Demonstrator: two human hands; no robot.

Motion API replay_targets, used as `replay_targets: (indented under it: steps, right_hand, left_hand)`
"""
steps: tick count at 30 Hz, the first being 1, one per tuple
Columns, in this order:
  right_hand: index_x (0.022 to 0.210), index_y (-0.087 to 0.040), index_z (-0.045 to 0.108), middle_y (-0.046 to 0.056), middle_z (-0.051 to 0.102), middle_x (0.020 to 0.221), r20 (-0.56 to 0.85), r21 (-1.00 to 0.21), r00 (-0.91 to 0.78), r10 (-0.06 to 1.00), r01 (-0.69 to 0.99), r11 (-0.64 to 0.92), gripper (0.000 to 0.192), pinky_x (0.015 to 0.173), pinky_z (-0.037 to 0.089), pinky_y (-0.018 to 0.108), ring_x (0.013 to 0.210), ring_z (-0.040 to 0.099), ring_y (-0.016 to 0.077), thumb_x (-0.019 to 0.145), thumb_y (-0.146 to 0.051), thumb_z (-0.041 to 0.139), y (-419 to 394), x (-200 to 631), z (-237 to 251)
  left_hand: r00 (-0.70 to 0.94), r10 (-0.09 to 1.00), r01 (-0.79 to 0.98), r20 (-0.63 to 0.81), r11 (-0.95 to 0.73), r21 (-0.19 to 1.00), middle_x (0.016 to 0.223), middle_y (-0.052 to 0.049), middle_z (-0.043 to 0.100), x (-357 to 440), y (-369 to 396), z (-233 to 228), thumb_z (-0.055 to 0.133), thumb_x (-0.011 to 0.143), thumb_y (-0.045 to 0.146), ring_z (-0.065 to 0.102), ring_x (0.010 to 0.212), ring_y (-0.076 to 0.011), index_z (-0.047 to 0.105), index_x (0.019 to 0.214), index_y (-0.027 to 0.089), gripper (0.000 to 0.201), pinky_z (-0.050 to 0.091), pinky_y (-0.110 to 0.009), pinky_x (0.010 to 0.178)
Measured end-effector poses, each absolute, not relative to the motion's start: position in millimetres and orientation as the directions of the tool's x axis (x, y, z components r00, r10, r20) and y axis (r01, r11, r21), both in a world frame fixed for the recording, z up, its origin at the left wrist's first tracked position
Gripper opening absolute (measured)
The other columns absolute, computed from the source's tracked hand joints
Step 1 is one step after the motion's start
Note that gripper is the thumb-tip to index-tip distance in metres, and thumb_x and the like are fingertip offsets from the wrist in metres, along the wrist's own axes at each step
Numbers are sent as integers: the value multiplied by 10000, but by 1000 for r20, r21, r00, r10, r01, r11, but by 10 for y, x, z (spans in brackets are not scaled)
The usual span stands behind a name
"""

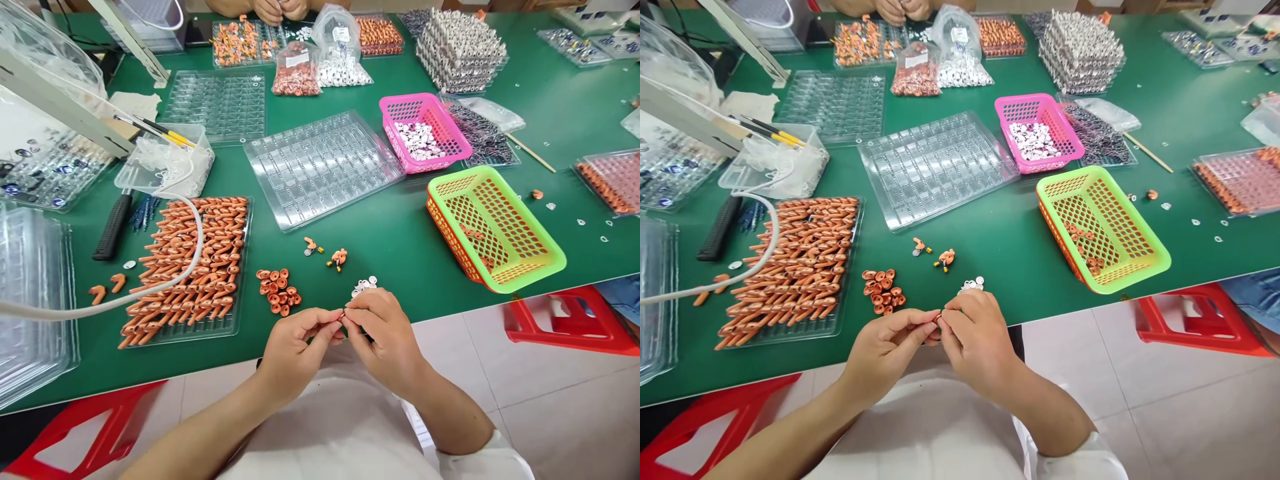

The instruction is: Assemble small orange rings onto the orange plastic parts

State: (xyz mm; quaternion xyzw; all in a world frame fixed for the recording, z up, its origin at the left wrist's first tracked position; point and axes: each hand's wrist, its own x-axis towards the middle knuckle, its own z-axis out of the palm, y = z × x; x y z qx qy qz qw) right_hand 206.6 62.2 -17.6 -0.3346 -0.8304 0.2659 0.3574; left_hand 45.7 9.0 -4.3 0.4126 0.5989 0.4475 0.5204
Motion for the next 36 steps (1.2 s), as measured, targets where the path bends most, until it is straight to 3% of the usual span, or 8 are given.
replay_targets:
  steps: [5, 9, 14, 18, 24, 28, 36]
  right_hand:
    - [864, -193, 627, 67, 667, 910, 425, -686, -507, 750, 360, 632, 145, 831, 488, 407, 909, 611, 220, 916, -69, 572, 625, 2017, -267]
    - [871, -188, 627, 61, 665, 912, 394, -760, -527, 753, 275, 589, 114, 818, 492, 389, 890, 613, 204, 918, -92, 588, 668, 2029, -261]
    - [1011, -215, 675, 68, 677, 1046, 198, -941, -576, 793, 115, 318, 117, 874, 514, 353, 989, 632, 195, 947, -165, 592, 758, 2158, -180]
    - [1194, -252, 644, 72, 659, 1129, 6, -998, -554, 832, 44, 37, 221, 880, 532, 346, 1000, 646, 198, 986, -264, 570, 765, 2287, -187]
    - [1184, -273, 655, 44, 675, 1058, -181, -967, -550, 815, -51, -249, 224, 835, 569, 311, 942, 678, 179, 979, -343, 603, 679, 2297, -248]
    - [1147, -263, 670, 29, 694, 978, -222, -938, -564, 795, -98, -331, 209, 808, 582, 292, 902, 687, 166, 962, -353, 631, 649, 2254, -245]
    - [1016, -215, 712, 19, 690, 864, -263, -904, -521, 812, -160, -396, 211, 742, 575, 265, 804, 684, 152, 860, -353, 747, 679, 2158, -310]
  left_hand:
    - [-127, 951, 27, -284, 289, 957, 828, -37, 760, 430, 74, -54, 653, 854, 236, 739, 740, -164, 773, 922, 166, 154, 633, -226, 711]
    - [-65, 940, 52, -335, 338, 940, 816, -31, 764, 346, 124, 8, 700, 830, 260, 725, 733, -152, 773, 906, 174, 136, 611, -196, 682]
    - [12, 931, 17, -365, 365, 931, 775, -27, 756, 285, 224, 135, 699, 830, 278, 703, 675, -128, 756, 898, 162, 146, 592, -180, 649]
    - [-20, 910, -43, -415, 413, 909, 769, -37, 750, 301, 260, 157, 699, 810, 283, 699, 665, -133, 738, 928, 142, 188, 598, -204, 652]
    - [-69, 947, 80, -314, 319, 944, 722, -25, 726, 344, 229, 59, 663, 834, 272, 645, 598, -110, 730, 865, 150, 143, 540, -178, 576]
    - [-85, 969, 145, -233, 243, 959, 715, -21, 722, 366, 187, 23, 637, 841, 239, 626, 587, -106, 721, 838, 154, 119, 513, -177, 569]
    - [-73, 976, 261, -205, 217, 941, 742, -24, 730, 335, 178, 5, 592, 860, 262, 659, 644, -141, 714, 819, 175, 156, 516, -190, 608]
